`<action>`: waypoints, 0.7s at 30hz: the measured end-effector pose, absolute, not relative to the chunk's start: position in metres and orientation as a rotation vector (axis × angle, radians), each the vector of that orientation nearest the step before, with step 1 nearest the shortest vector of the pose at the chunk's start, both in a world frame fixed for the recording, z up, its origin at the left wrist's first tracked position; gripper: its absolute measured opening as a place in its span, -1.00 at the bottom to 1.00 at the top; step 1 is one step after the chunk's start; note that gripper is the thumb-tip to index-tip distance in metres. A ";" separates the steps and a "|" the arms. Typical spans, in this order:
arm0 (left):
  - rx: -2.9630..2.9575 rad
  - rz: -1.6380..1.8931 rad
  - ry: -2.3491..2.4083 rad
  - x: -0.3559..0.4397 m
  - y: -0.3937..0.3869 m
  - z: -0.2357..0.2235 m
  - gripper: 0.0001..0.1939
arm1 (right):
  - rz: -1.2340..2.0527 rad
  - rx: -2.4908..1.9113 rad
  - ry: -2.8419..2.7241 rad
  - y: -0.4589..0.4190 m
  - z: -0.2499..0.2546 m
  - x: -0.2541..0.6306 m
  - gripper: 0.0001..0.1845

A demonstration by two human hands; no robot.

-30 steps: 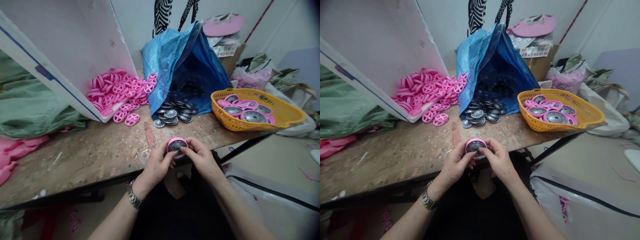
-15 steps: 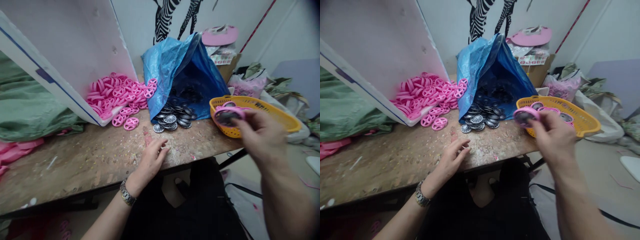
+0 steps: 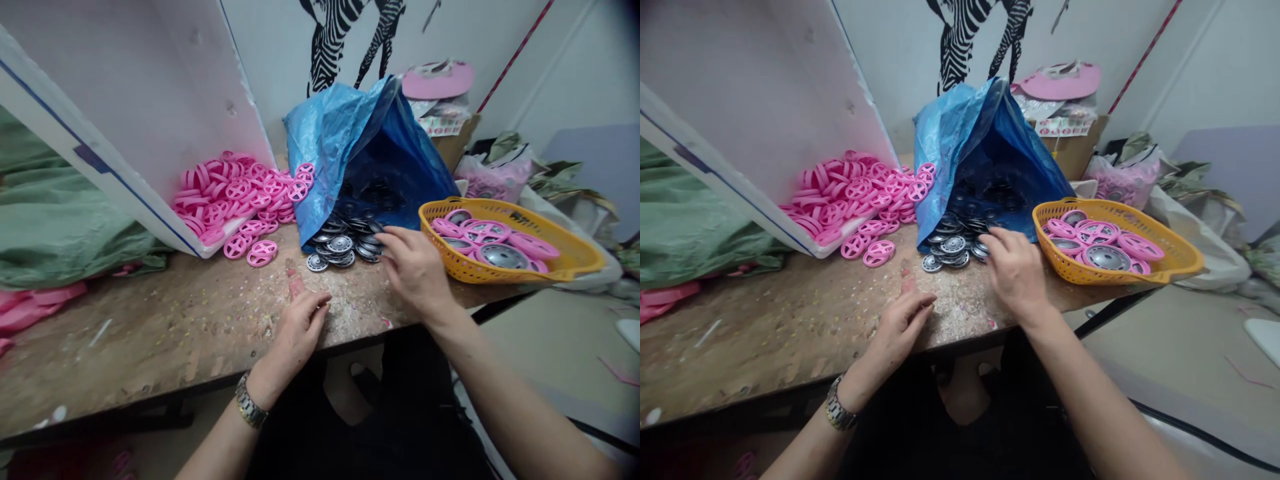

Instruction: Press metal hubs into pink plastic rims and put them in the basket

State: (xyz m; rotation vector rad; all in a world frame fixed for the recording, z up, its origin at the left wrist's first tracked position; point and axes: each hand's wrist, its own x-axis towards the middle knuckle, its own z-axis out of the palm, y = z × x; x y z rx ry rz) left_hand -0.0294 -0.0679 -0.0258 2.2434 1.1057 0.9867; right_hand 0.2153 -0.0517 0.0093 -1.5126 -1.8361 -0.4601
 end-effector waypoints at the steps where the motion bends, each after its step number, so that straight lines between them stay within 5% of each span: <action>1: 2.246 0.985 1.104 -0.030 -0.068 -0.025 -0.81 | -0.450 -1.544 -1.885 -0.044 0.006 0.206 -0.66; 12: 2.376 0.973 1.179 -0.058 -0.052 -0.008 -0.79 | -0.526 -1.629 -2.076 0.007 -0.023 0.186 -0.71; 21: 2.644 0.394 1.848 -0.091 0.020 0.019 -0.67 | -0.378 -1.395 -1.947 -0.005 -0.014 0.189 -0.78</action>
